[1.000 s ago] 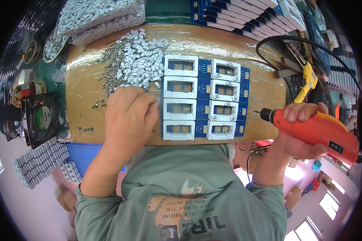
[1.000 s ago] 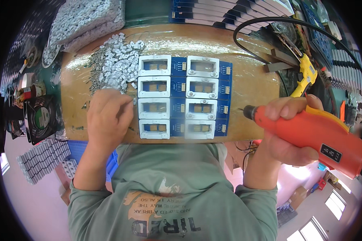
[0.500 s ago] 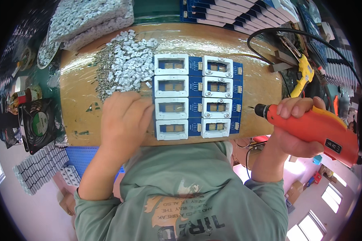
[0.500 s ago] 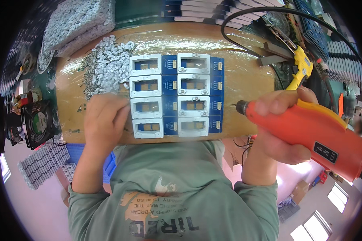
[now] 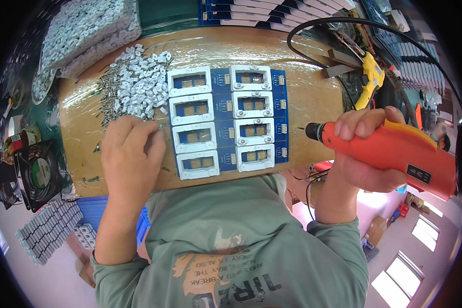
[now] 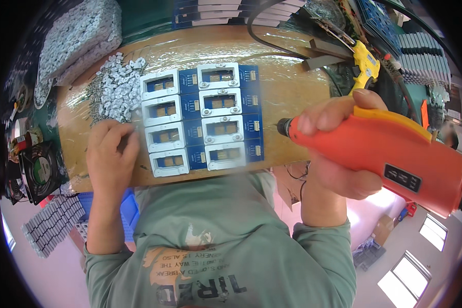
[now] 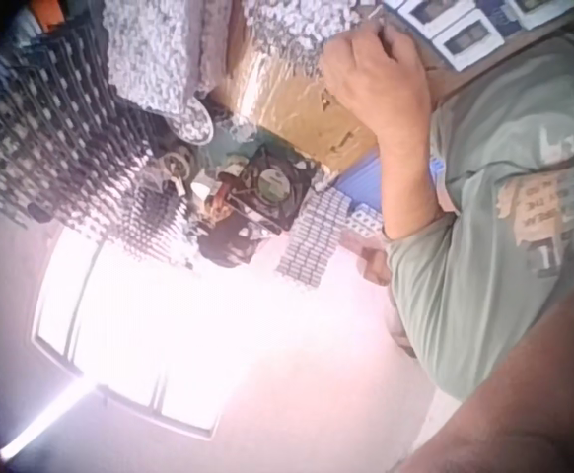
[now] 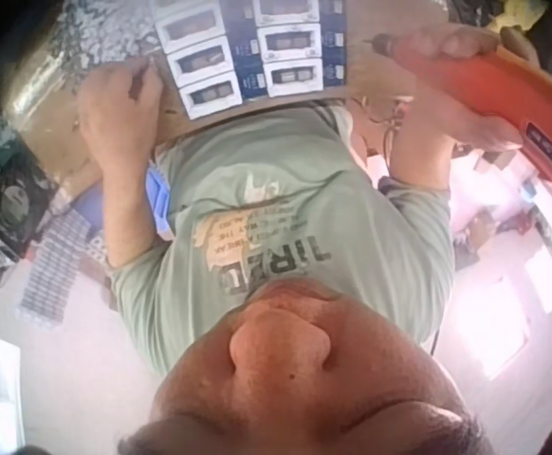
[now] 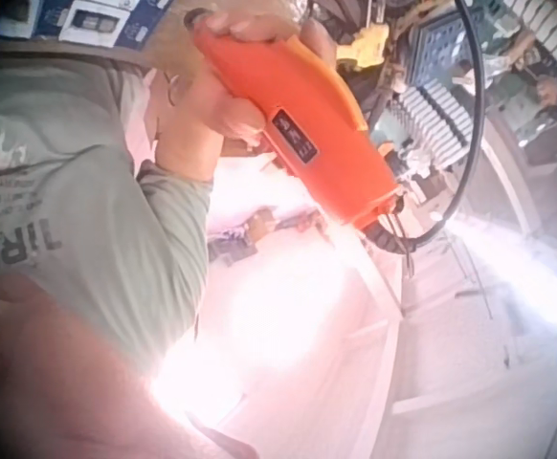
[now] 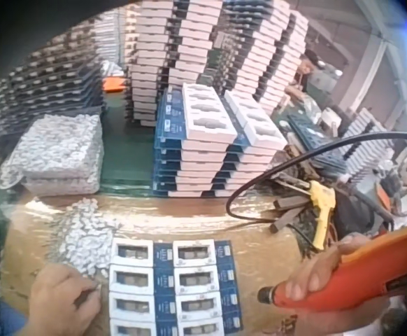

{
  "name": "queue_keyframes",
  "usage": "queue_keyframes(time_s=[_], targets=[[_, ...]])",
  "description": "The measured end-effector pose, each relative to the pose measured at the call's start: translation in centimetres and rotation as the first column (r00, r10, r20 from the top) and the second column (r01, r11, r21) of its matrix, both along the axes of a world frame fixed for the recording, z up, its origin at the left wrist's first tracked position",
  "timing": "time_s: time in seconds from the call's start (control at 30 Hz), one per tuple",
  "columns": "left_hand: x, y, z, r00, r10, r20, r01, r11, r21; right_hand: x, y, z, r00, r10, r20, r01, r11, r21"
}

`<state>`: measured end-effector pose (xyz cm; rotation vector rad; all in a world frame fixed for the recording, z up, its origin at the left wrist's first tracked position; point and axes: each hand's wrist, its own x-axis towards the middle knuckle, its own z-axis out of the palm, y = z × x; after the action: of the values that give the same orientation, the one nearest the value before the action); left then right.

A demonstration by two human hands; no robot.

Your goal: The person assembles circuit boards by picking up plastic brackets with screws by hand, placing them onto the frames on the boards, and securing them using an electric screwdriver.

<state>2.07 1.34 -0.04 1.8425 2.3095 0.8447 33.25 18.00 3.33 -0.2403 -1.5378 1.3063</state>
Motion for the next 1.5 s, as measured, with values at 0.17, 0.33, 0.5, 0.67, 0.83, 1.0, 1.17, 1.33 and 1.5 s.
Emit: queue_keyframes(time_s=[0.17,0.33,0.5,0.67,0.83,1.0,1.17,1.33,1.5], targets=[[0.3,0.3,0.1,1.000,0.006,0.015,-0.007,0.999,0.045,-0.3,-0.2,2.3,0.981,0.193,-0.035,-0.193,0.981,-0.023],[5.0,2.5,1.3,0.938,-0.334,0.095,0.311,0.930,0.198,-1.4,-2.3,4.2,0.957,0.288,-0.010,-0.287,0.948,-0.134],[8.9,4.3,0.1,0.839,-0.494,0.226,0.452,0.866,0.213,-2.7,-2.4,3.3,0.915,0.404,-0.022,-0.404,0.914,-0.032],[9.3,4.3,-0.7,0.837,-0.497,0.231,0.464,0.867,0.183,-3.3,-2.8,3.2,0.922,0.387,0.007,-0.386,0.922,-0.043],[9.5,4.6,-0.9,0.832,-0.496,0.248,0.455,0.866,0.208,-3.5,-3.3,3.3,0.936,0.353,0.021,-0.351,0.935,-0.055],[9.4,4.5,-1.1,0.837,-0.485,0.255,0.442,0.873,0.207,-3.4,-3.6,4.3,0.925,0.353,0.142,-0.339,0.934,-0.113],[9.9,4.9,-1.1,0.833,-0.483,0.268,0.418,0.869,0.266,-4.1,-3.8,4.3,0.910,0.403,0.098,-0.395,0.914,-0.092],[9.7,4.5,-1.2,0.845,-0.469,0.259,0.408,0.876,0.257,-5.3,-4.7,3.6,0.951,0.289,0.114,-0.283,0.957,-0.062],[9.7,4.5,-1.1,0.838,-0.477,0.266,0.422,0.874,0.240,-5.8,-5.2,3.7,0.957,0.253,0.140,-0.246,0.967,-0.061]])
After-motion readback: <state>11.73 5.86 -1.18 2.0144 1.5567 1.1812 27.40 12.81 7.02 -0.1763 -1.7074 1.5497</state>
